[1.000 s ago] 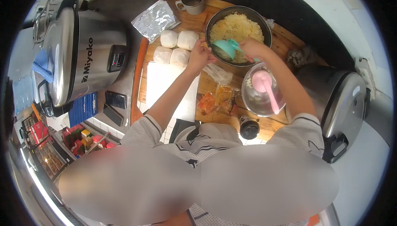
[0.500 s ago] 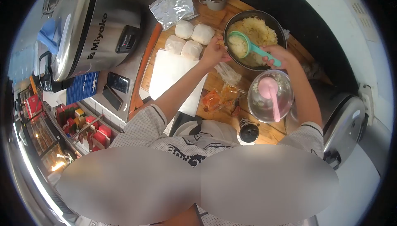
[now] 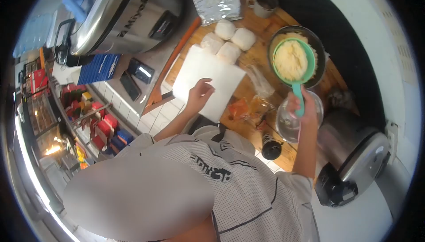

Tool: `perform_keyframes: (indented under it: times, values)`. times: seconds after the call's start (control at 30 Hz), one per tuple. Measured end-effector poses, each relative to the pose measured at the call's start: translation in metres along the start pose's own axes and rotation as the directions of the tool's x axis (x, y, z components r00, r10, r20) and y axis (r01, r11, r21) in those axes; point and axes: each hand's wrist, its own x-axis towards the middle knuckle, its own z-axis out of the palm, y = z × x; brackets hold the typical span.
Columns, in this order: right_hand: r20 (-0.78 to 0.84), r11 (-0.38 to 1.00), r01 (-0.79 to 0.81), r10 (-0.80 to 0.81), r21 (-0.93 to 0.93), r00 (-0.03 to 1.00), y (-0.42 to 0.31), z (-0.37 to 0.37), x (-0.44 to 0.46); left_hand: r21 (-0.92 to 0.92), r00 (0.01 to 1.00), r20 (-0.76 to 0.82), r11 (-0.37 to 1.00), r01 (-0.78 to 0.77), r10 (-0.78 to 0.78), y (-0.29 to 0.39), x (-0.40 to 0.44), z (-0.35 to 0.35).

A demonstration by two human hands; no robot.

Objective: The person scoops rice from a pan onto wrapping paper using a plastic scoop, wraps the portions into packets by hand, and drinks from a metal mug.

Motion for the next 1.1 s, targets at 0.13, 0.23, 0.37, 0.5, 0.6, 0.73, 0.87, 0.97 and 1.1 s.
perform_keyframes:
  times: [0.13,0.23,0.37,0.5,0.6,0.73,0.87,0.97,1.1]
  values:
    - [0.163,0.87,-0.28,0.233,0.405,0.959,0.108,0.007,0.007,0.468,0.973,-0.191,0.883,-0.023,0.127,-0.066,-0.024,-0.075]
    - [0.039,0.813,-0.256,0.278,0.523,0.96,0.195,0.003,0.029,0.593,0.979,-0.19,0.803,0.055,0.073,-0.093,-0.012,-0.1]
    - [-0.225,0.945,-0.112,0.186,0.307,0.956,0.244,0.028,0.051,0.654,0.958,-0.163,0.701,0.284,-0.236,-0.101,0.01,-0.097]
    - [-0.358,0.785,0.167,-0.447,-0.597,0.82,0.27,0.041,0.071,0.631,0.962,-0.061,0.736,0.245,-0.267,-0.123,0.02,-0.097]
    - [0.178,-0.238,-0.03,-0.797,-0.971,0.578,0.303,0.027,0.098,0.611,0.972,-0.022,0.766,0.198,-0.233,-0.122,0.022,-0.1]
    - [0.285,-0.538,-0.286,-0.743,-0.793,0.606,0.35,0.023,0.122,0.485,0.983,0.131,0.873,0.05,-0.13,-0.113,0.025,-0.116]
    - [0.323,-0.547,-0.332,-0.779,-0.768,0.537,0.355,0.001,0.128,0.549,0.844,0.443,0.654,-0.521,0.301,-0.116,0.03,-0.13]
    - [0.298,-0.476,-0.301,-0.824,-0.826,0.482,0.356,0.008,0.137,0.541,0.791,0.529,0.597,-0.593,0.306,-0.124,0.042,-0.129]
    - [0.293,-0.518,-0.251,-0.75,-0.818,0.592,0.373,0.002,0.129,0.517,0.765,0.534,0.576,-0.633,0.361,-0.128,0.042,-0.131]
